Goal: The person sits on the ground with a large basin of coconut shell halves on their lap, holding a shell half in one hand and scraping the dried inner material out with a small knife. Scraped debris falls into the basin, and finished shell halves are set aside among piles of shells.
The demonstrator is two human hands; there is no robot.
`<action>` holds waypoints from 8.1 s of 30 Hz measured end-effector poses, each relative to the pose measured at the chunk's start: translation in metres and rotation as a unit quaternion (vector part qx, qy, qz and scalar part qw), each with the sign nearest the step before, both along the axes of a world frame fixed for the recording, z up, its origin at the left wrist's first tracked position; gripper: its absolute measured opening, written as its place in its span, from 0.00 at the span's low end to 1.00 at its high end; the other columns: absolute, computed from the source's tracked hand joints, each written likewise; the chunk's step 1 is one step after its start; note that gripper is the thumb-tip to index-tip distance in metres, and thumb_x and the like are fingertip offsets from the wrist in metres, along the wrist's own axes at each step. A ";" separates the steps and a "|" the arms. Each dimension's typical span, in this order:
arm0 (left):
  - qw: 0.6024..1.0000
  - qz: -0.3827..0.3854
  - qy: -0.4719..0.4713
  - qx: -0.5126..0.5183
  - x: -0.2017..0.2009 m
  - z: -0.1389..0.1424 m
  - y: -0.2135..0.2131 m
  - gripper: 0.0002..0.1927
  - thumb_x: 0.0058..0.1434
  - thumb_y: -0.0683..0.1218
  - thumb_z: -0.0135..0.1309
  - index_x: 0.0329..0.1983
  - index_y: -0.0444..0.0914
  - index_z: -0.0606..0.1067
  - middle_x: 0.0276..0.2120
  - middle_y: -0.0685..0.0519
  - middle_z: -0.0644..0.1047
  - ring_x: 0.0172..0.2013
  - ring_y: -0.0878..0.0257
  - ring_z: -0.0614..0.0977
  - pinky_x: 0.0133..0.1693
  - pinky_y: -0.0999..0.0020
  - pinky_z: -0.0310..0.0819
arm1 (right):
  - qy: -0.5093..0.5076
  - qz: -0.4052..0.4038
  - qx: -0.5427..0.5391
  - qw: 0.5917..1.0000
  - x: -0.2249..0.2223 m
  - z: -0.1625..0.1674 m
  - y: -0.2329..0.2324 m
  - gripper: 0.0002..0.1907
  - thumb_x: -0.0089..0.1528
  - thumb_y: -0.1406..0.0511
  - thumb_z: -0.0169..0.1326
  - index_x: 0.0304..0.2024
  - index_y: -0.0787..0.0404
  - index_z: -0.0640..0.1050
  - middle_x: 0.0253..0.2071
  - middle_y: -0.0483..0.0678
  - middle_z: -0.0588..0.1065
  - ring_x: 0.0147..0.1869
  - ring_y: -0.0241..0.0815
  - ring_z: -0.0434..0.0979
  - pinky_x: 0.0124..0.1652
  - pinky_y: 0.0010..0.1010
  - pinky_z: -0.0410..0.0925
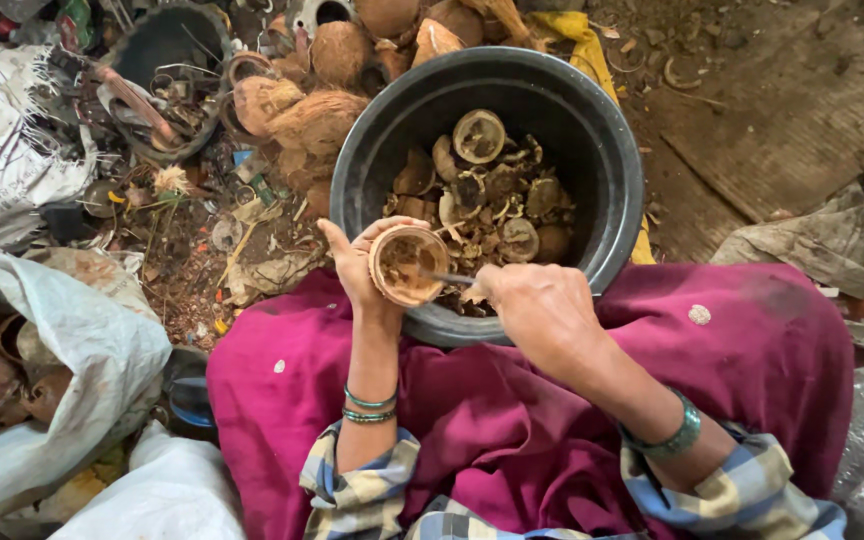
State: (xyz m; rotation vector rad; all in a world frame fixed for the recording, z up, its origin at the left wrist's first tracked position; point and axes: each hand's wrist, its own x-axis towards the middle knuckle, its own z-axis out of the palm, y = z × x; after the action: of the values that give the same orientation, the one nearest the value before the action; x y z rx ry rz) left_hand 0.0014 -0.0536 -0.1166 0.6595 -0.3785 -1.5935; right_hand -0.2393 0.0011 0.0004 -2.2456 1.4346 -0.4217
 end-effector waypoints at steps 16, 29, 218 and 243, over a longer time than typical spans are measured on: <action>0.982 -0.081 -0.155 0.069 -0.012 -0.010 0.001 0.53 0.65 0.76 0.24 0.39 0.25 0.81 0.37 0.39 0.84 0.39 0.53 0.86 0.48 0.66 0.82 | 0.062 -0.011 -0.166 0.984 0.051 -0.038 0.036 0.03 0.56 0.66 0.49 0.30 0.57 0.74 0.27 0.50 0.74 0.30 0.47 0.78 0.27 0.39 0.70; 0.860 0.143 -0.484 0.082 -0.047 0.055 -0.019 0.53 0.72 0.73 0.16 0.30 0.33 0.85 0.27 0.49 0.84 0.33 0.58 0.84 0.45 0.68 0.76 | 0.074 -0.014 -0.165 0.983 0.050 -0.053 0.006 0.06 0.59 0.68 0.50 0.39 0.59 0.76 0.30 0.51 0.77 0.33 0.50 0.81 0.31 0.42 0.71; 0.997 -0.075 0.032 0.015 -0.028 0.012 -0.018 0.47 0.70 0.74 0.32 0.37 0.26 0.78 0.35 0.37 0.83 0.35 0.52 0.86 0.44 0.61 0.83 | 0.059 -0.015 -0.212 0.975 0.012 -0.018 -0.019 0.04 0.64 0.64 0.56 0.34 0.57 0.76 0.29 0.47 0.77 0.33 0.47 0.79 0.29 0.40 0.68; 0.992 -0.100 0.075 0.006 -0.027 0.012 -0.016 0.49 0.69 0.75 0.31 0.38 0.25 0.78 0.36 0.36 0.82 0.37 0.49 0.86 0.45 0.58 0.83 | 0.071 -0.045 -0.252 0.964 0.023 -0.029 -0.001 0.06 0.60 0.71 0.50 0.38 0.58 0.77 0.30 0.49 0.77 0.35 0.48 0.80 0.32 0.39 0.71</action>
State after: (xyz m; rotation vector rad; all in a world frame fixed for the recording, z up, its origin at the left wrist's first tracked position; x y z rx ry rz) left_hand -0.0253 -0.0695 -0.1047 0.5188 -0.3317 -1.8246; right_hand -0.2160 -0.0002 -0.0287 -2.6559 1.6506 -0.7405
